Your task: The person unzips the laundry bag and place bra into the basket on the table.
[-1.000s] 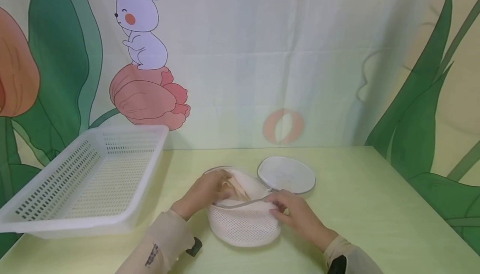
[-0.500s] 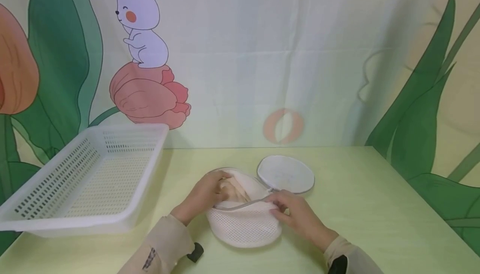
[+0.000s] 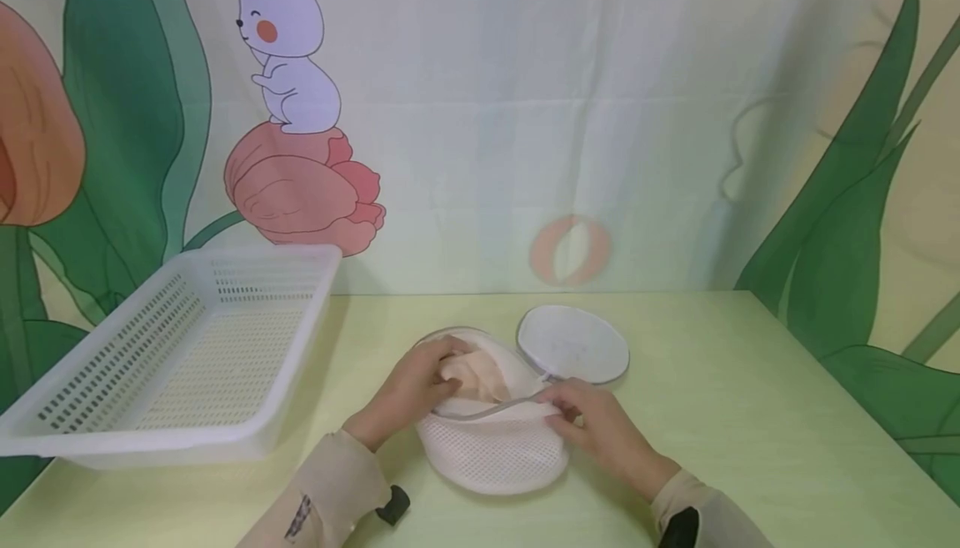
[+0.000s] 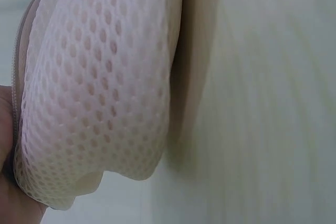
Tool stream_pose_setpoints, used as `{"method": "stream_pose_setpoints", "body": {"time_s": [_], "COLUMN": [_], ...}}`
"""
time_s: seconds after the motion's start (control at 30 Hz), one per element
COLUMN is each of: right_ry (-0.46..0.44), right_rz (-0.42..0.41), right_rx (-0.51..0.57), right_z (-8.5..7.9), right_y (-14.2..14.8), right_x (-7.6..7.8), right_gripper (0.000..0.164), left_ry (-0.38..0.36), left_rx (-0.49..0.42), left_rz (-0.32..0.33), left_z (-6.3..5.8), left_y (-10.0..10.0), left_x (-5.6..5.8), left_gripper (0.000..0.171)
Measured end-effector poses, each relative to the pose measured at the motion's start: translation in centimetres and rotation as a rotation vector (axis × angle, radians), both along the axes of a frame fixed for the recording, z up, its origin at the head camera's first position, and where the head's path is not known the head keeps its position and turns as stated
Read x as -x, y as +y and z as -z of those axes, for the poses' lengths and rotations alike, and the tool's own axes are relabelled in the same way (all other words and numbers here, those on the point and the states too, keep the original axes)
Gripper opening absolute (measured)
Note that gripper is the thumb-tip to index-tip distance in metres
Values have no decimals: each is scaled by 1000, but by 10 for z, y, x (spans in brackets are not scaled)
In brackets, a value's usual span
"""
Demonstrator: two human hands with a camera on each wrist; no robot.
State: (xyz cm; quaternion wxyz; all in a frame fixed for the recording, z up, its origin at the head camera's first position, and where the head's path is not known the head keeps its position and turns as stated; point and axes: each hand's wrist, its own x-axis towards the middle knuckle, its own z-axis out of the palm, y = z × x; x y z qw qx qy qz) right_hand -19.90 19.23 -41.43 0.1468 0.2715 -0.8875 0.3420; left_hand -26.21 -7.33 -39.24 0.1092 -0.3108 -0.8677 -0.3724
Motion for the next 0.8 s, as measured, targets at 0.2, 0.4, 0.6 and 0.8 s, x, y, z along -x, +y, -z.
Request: {"method": "stream_pose_setpoints", "body": {"time_s": [0.2, 0.4, 0.6, 0.8], "right_ry": [2, -14, -43, -35], "right_rz": [8, 18, 37, 41], "right_rx": [4, 3, 4, 12], "right_z": [1, 2, 1, 0], "right_y": [1, 1, 2, 2], "right_x": [2, 2, 2, 2], "right_gripper": [22, 21, 20, 21], "left_ry": [-17, -17, -3, 45], "left_rx": [-52, -129, -194, -249], "left_rz": [24, 21, 21, 15], "left_z": [-1, -1, -2, -4], "left_y": [-2, -2, -3, -5], "left_x": [-1, 0, -1, -1], "left_gripper": [40, 38, 38, 39]}}
